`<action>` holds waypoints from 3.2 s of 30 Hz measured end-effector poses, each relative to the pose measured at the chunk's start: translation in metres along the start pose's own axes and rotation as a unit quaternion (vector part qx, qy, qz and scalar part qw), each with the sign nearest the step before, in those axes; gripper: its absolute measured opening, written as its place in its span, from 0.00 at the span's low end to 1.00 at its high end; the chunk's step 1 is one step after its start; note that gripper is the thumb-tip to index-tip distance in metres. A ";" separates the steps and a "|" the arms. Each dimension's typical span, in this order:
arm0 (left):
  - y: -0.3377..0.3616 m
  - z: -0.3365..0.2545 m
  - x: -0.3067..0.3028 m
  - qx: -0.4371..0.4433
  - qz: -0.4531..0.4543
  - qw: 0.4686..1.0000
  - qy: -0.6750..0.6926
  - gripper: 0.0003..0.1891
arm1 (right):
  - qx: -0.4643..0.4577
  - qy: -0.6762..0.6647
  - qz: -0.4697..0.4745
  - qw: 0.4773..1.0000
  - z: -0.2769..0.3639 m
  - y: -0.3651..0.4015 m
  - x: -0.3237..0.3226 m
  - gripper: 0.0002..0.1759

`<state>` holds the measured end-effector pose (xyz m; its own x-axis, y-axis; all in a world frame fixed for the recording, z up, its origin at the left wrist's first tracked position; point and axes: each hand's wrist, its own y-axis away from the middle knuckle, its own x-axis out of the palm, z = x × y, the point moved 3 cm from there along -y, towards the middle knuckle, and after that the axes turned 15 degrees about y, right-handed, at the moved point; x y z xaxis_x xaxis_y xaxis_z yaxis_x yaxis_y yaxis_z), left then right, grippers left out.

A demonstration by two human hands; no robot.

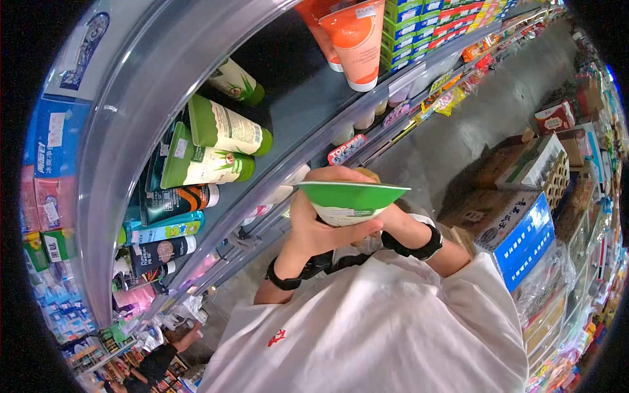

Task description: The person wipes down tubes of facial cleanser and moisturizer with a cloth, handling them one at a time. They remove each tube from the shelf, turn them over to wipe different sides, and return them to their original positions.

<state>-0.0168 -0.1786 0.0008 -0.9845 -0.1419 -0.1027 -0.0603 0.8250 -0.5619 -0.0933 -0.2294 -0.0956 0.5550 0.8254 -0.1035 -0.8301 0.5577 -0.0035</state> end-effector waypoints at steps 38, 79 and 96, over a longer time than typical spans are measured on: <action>-0.013 -0.006 0.006 -0.115 -0.464 0.829 0.290 0.21 | 0.014 -0.221 -0.117 0.968 0.054 0.039 -0.011 0.30; 0.018 0.011 -0.014 -0.302 -0.392 0.711 0.499 0.34 | -0.174 0.337 0.011 0.925 0.098 0.032 0.024 0.43; 0.009 0.018 -0.013 -0.281 -0.372 0.776 0.425 0.31 | -0.181 0.372 -0.035 0.910 0.087 0.027 0.014 0.31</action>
<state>-0.0018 -0.1792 -0.0173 -0.3820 -0.4773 0.7914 -0.4910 0.8303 0.2637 -0.1027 -0.1952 -0.0111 0.5283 0.4251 -0.7350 -0.8324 0.4299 -0.3497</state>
